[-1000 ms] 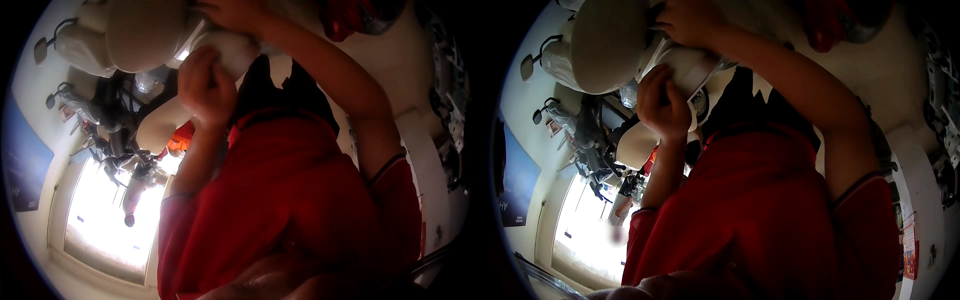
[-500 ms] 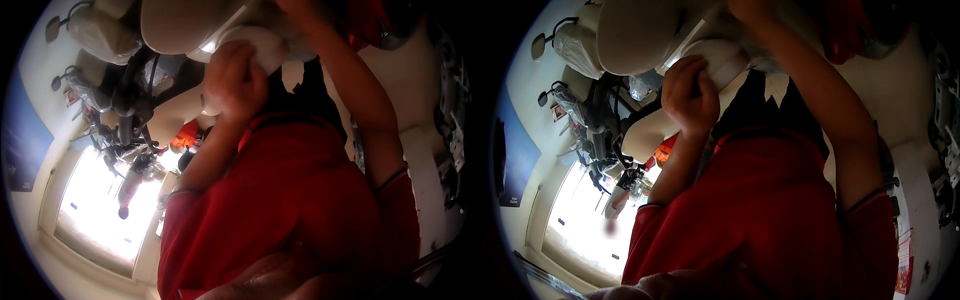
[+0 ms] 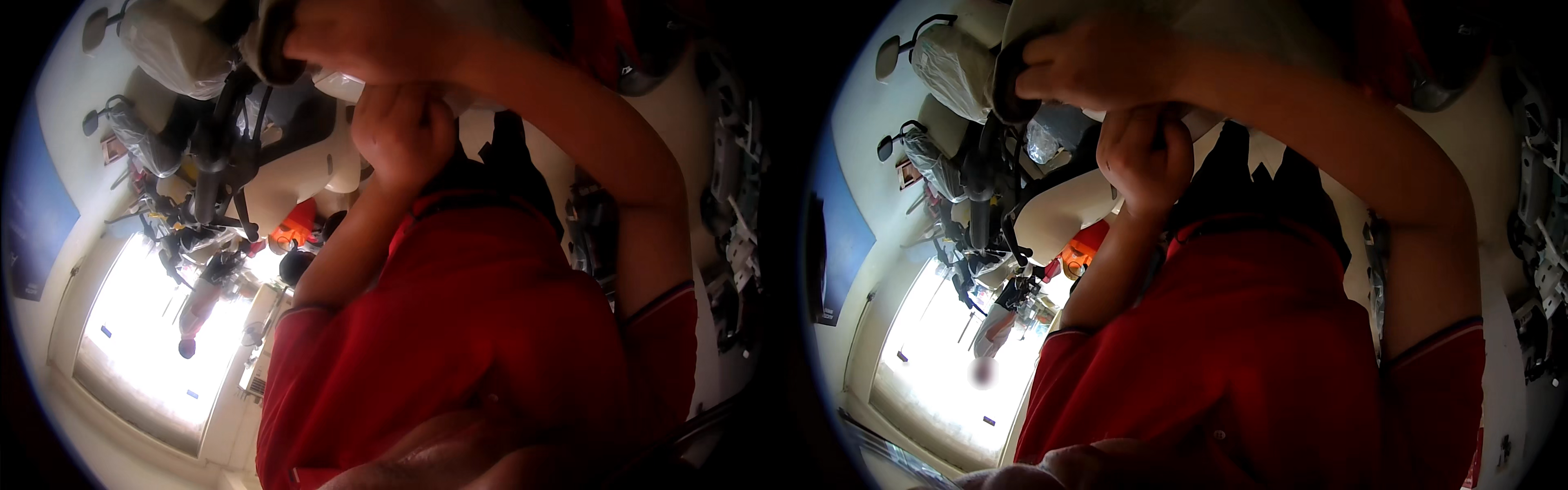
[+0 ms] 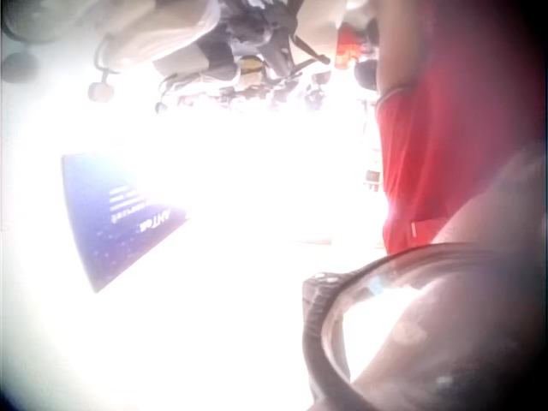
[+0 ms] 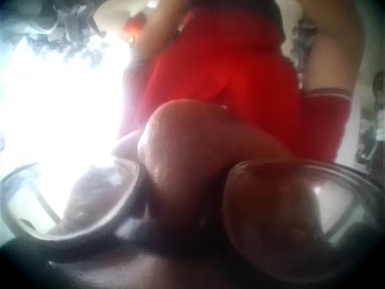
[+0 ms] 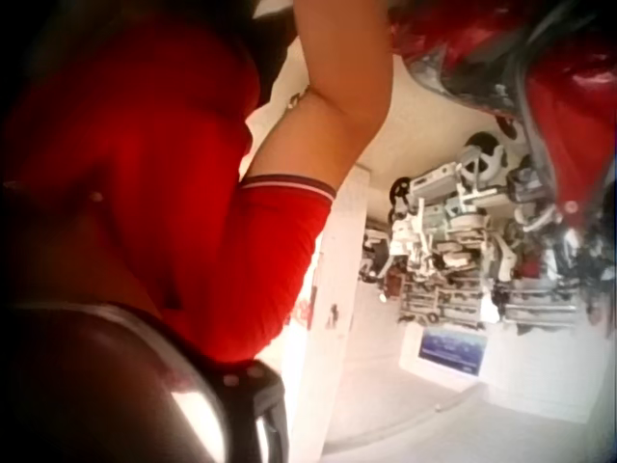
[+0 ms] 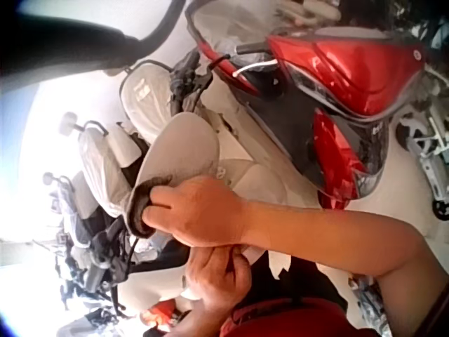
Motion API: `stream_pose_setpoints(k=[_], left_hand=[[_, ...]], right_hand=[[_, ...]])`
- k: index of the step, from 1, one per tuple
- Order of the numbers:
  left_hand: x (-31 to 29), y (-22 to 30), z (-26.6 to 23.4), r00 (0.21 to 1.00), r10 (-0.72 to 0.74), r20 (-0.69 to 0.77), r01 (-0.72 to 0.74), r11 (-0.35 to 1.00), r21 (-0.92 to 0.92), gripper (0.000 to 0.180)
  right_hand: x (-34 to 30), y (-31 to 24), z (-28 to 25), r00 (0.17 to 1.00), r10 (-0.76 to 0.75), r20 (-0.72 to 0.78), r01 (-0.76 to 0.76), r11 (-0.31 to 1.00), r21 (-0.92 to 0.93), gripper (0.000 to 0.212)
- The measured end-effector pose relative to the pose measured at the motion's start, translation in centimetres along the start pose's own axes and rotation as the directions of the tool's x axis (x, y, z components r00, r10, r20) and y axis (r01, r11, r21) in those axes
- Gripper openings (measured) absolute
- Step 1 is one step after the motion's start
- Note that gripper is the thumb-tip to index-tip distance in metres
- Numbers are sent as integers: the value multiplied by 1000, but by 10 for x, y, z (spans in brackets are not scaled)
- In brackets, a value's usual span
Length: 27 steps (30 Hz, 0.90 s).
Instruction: The person wipes various white and red plastic body panels of a moped using a cloth by hand.
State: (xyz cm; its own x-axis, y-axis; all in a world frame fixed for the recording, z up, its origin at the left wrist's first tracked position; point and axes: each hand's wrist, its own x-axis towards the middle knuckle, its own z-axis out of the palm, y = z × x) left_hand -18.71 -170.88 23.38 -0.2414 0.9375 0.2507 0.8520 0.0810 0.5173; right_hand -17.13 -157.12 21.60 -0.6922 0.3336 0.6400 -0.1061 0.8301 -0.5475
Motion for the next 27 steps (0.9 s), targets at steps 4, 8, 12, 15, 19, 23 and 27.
stream_pose_setpoints(k=[4,8,12,15,19,23,27], left_hand=[[10,2,13,984,82,-161,-94,993,-69,16],[10,2,17,981,77,-179,-94,991,-90,16],[13,5,21,976,86,-202,-105,991,-87,14],[-1,2,13,996,2,-85,-2,1000,-9,13],[8,5,24,972,33,-233,-48,997,-59,13],[12,10,30,972,21,-233,-53,990,-129,16],[13,15,31,978,18,-206,-61,977,-206,16]], right_hand=[[20,18,-37,948,157,-278,-154,988,33,17],[36,52,-43,720,436,-540,-471,878,81,16],[46,21,-45,865,165,-474,-189,982,-2,8],[37,-31,-30,970,238,45,-239,971,13,7],[24,-11,-56,927,342,-156,-363,922,-135,11],[-16,68,-91,692,664,-285,-710,697,-99,17],[-58,55,-115,638,736,-228,-769,622,-146,23]])
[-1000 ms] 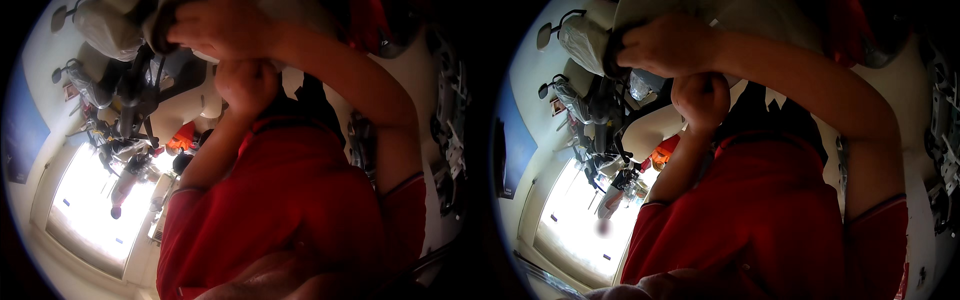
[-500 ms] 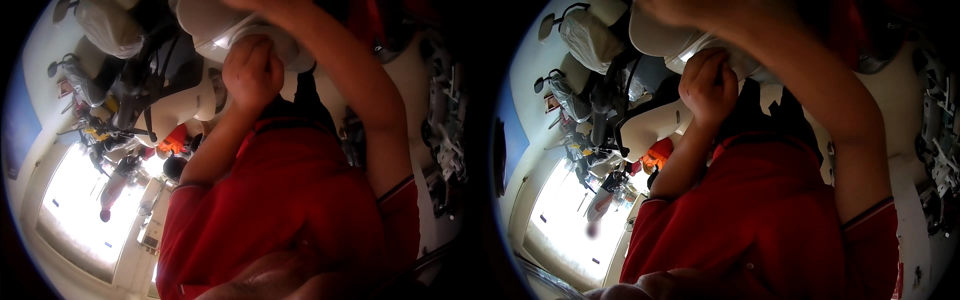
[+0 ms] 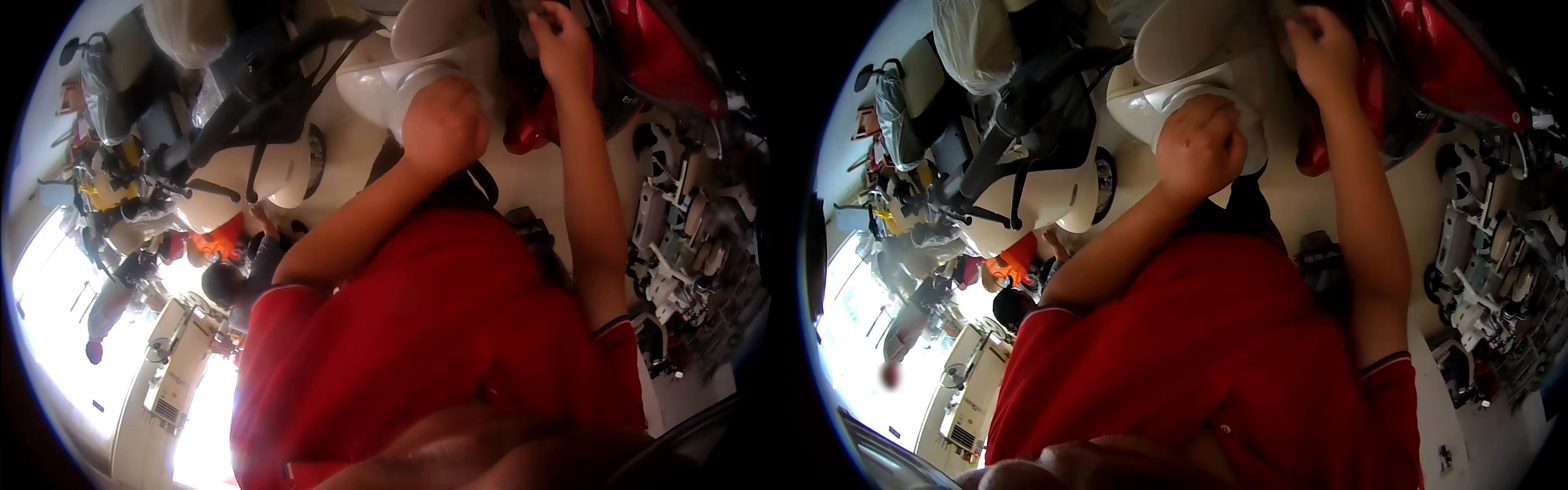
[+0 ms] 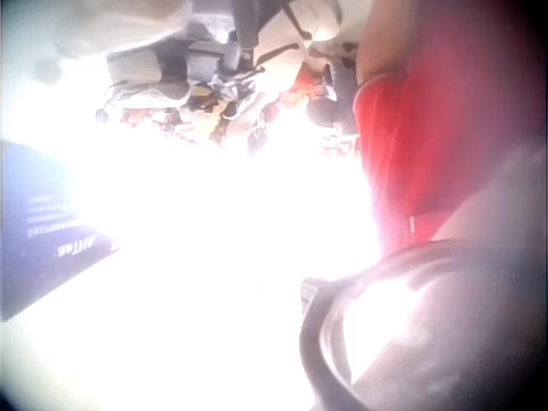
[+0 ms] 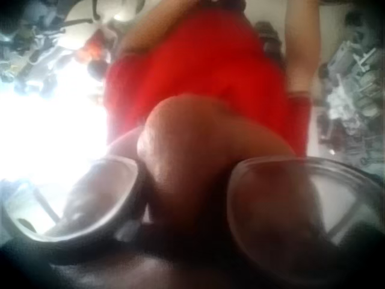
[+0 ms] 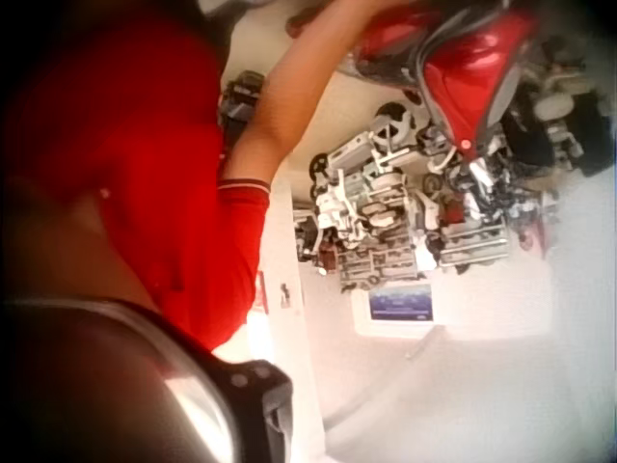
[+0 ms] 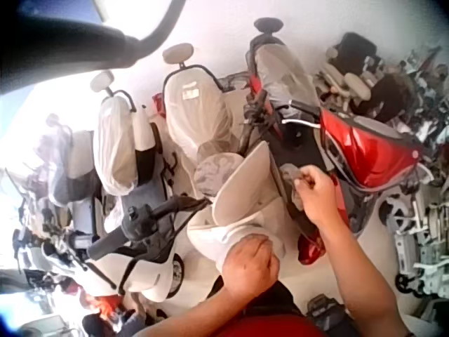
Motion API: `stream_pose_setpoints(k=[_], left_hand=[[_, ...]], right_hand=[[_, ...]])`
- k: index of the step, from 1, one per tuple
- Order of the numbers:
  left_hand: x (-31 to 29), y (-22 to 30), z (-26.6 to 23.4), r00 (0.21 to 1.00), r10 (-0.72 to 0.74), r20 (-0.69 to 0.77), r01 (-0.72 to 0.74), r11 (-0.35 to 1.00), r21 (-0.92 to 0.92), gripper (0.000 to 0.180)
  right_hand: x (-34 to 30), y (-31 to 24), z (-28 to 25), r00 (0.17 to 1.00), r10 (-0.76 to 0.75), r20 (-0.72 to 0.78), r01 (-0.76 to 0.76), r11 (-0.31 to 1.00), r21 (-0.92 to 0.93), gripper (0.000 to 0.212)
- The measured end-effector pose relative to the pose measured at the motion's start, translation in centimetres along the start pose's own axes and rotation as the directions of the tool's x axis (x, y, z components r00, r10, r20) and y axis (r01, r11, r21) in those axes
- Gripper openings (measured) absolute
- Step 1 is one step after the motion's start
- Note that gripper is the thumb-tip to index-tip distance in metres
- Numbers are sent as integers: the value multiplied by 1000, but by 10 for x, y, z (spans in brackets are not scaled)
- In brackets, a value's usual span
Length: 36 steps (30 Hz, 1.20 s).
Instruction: The person wipes various white and red plastic body panels of a moped using a cloth by hand.
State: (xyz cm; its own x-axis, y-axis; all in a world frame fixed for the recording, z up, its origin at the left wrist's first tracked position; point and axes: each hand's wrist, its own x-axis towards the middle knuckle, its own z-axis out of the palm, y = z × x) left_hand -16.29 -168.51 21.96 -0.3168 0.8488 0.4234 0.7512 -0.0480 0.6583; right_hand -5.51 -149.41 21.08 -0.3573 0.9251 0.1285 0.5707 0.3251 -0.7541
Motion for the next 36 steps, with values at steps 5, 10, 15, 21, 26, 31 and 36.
stream_pose_setpoints(k=[5,10,15,21,26,31,36], left_hand=[[-4,1,2,999,-5,49,7,999,-49,18],[-4,2,2,999,35,41,-31,995,-92,19],[-4,0,3,997,46,66,-35,987,-156,19],[-4,-2,4,995,95,39,-87,980,-177,21],[-6,-2,6,988,109,107,-86,977,-196,20],[-10,1,3,980,135,149,-105,976,-193,22],[-9,2,4,978,141,151,-106,970,-218,24]], right_hand=[[-53,-2,-12,976,216,9,-211,942,262,23],[-88,-18,-14,930,342,133,-366,859,358,21],[-75,-48,-9,953,300,44,-287,849,444,21],[-29,-52,22,998,60,-37,-38,905,423,27],[-25,5,27,979,115,166,-95,988,-123,28],[-60,40,30,929,234,286,-217,972,-90,27],[-54,24,26,906,246,344,-246,968,-44,24]])
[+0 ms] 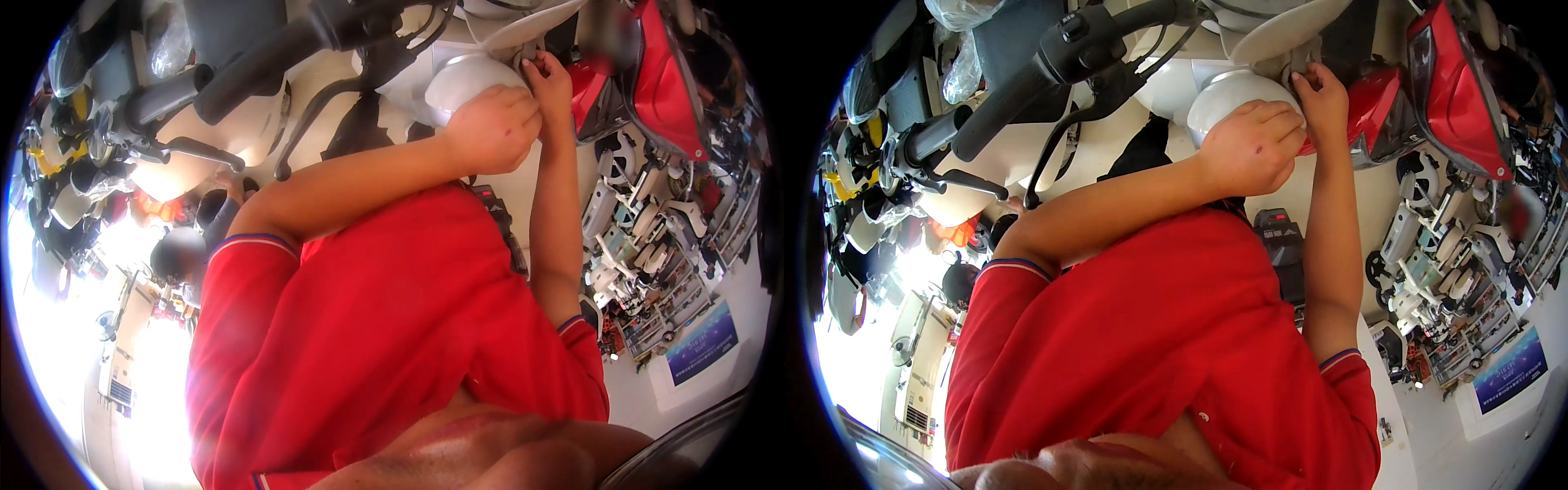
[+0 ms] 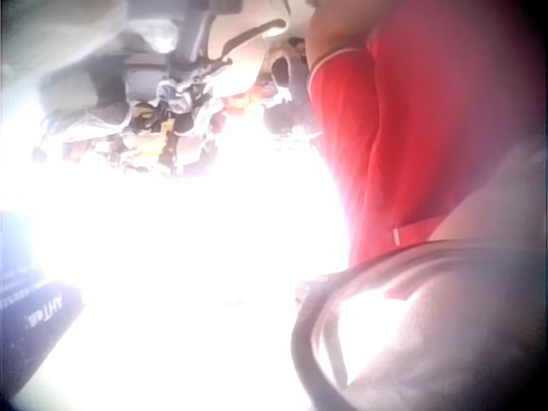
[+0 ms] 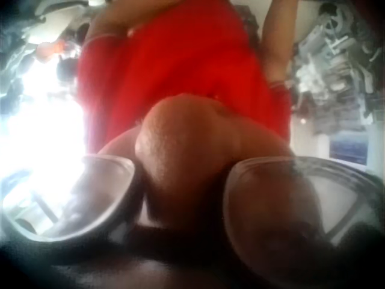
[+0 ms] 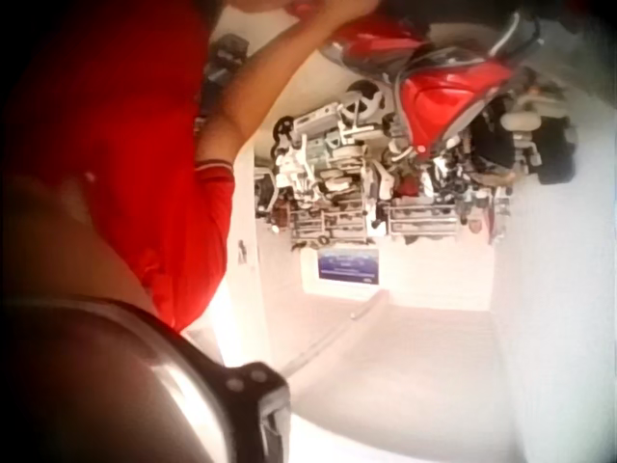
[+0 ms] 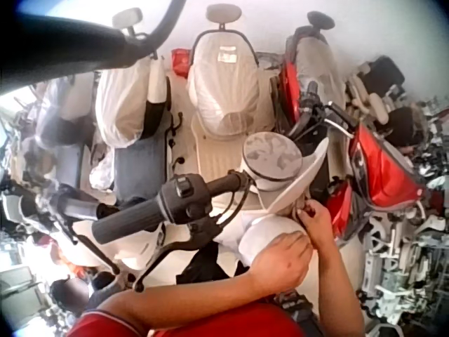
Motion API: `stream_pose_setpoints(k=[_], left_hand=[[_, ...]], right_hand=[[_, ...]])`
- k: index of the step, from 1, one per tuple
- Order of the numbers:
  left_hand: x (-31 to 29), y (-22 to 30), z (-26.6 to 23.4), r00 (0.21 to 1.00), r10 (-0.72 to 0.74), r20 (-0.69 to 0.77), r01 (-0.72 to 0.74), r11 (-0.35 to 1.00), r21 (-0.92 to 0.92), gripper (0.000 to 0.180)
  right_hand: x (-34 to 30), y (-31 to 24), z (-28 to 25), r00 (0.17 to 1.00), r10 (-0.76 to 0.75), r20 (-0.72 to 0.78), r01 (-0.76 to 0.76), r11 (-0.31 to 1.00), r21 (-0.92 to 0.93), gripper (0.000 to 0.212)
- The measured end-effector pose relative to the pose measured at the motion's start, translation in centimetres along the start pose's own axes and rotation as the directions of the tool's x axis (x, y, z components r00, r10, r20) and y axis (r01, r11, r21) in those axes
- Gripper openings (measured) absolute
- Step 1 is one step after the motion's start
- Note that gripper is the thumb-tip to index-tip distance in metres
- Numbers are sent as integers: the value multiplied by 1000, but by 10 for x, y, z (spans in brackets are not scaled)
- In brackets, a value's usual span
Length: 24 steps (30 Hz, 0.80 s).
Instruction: The person wipes various white and red plastic body panels of a moped using a cloth by hand.
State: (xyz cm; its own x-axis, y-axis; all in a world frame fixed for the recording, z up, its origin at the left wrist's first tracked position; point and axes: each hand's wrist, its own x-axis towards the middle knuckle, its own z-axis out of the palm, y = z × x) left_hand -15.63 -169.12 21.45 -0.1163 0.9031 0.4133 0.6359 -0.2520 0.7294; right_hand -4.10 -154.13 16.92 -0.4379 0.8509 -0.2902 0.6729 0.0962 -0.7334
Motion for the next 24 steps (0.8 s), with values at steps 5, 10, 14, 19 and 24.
stream_pose_setpoints(k=[5,10,14,19,24], left_hand=[[2,0,-1,1000,-2,-20,2,1000,-8,25],[3,2,-2,999,16,-51,-16,1000,4,25],[3,1,-3,999,12,-38,-12,1000,-7,26],[1,2,-3,1000,0,-30,-1,999,-35,24],[2,-1,-5,1000,5,-16,-6,1000,-23,24]], right_hand=[[17,-17,-1,998,29,-61,-22,992,121,22],[42,-16,13,996,65,-63,-45,958,285,25],[50,-17,17,989,-142,-42,135,980,-146,30],[55,-1,14,997,-52,-50,46,991,-122,31],[40,11,-1,961,208,-183,-114,898,426,25]])
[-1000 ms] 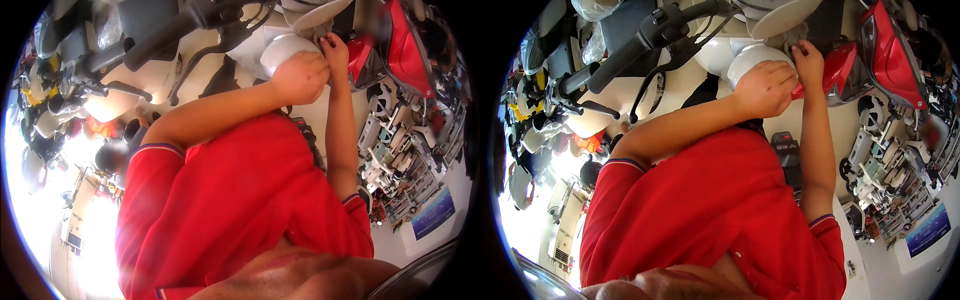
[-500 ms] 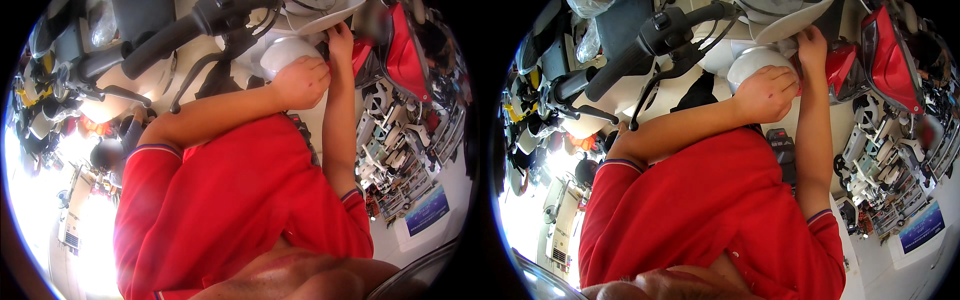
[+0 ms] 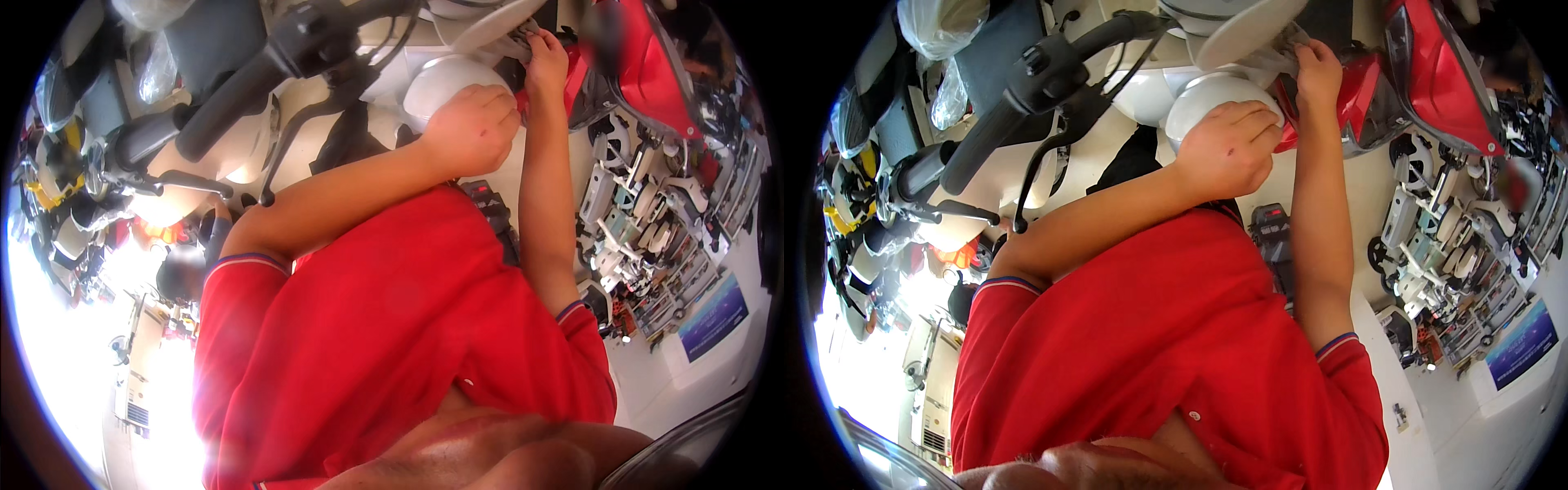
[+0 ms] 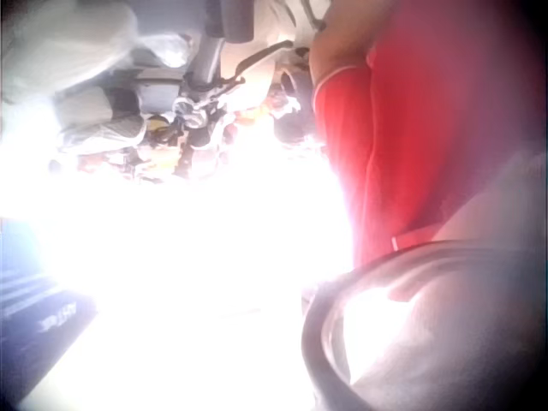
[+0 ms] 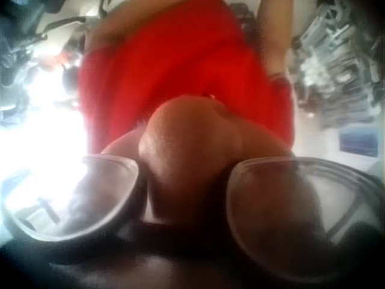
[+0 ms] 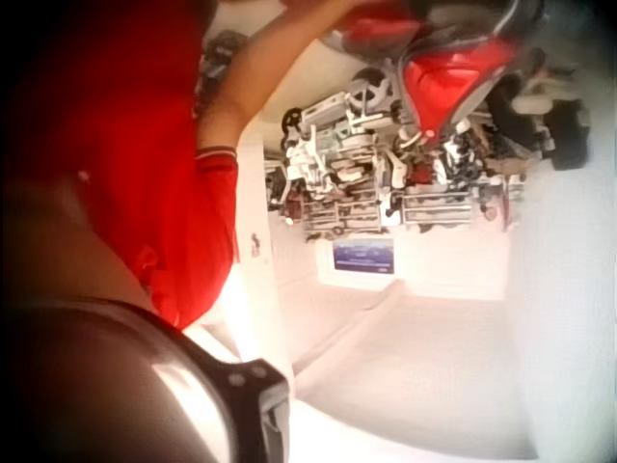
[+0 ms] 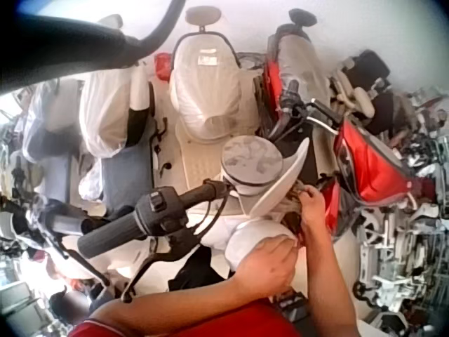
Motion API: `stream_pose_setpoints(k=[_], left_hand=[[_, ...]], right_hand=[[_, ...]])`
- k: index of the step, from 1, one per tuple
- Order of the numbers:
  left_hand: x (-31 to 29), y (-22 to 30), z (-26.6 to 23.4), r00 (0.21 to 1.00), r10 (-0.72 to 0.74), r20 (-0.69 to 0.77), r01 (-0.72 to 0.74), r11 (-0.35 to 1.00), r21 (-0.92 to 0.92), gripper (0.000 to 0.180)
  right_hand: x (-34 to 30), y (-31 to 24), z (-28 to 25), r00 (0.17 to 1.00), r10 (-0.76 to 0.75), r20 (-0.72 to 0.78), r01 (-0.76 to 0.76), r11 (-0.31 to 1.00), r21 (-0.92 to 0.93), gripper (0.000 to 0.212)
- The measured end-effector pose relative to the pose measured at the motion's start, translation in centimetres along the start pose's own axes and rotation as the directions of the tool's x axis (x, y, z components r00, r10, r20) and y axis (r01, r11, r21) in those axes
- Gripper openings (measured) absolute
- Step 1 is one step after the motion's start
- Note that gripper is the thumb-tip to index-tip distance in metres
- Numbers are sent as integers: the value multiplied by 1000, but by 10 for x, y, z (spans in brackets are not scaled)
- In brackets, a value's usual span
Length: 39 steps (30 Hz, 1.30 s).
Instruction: The person wipes various white and red plastic body panels of a moped using a cloth by hand.
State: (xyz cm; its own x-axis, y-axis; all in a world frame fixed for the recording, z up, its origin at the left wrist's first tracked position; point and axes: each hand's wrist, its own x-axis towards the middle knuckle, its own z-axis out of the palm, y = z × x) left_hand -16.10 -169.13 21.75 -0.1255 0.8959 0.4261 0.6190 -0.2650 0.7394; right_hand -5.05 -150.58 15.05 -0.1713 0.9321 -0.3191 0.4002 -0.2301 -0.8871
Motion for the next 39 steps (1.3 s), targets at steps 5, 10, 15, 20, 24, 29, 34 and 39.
stream_pose_setpoints(k=[5,10,15,20,24,29,34,39], left_hand=[[-1,-3,-4,999,22,-44,-19,999,50,27],[1,-1,-11,998,53,-40,-48,991,129,23],[-4,-5,-18,998,68,-7,-66,978,198,22],[-7,-9,-28,996,87,-4,-82,950,301,24],[1,-5,-29,994,100,45,-109,946,306,23],[-6,-5,-37,995,73,73,-93,933,347,25],[-4,-2,-38,992,78,103,-110,932,347,24],[-3,0,-42,991,48,127,-97,906,411,24]], right_hand=[[-22,11,-22,980,113,-165,-40,918,395,16],[-30,38,-23,939,-51,-340,189,904,384,21],[-26,24,-4,938,-117,-326,243,893,378,16],[-22,2,40,991,-133,-18,120,815,567,15],[-19,-8,56,947,-323,3,323,947,-1,16],[-33,6,74,840,-507,-195,465,857,-224,16],[-25,87,96,797,-391,-460,290,916,-277,17],[-53,132,118,854,-23,-520,-88,978,-187,21]])
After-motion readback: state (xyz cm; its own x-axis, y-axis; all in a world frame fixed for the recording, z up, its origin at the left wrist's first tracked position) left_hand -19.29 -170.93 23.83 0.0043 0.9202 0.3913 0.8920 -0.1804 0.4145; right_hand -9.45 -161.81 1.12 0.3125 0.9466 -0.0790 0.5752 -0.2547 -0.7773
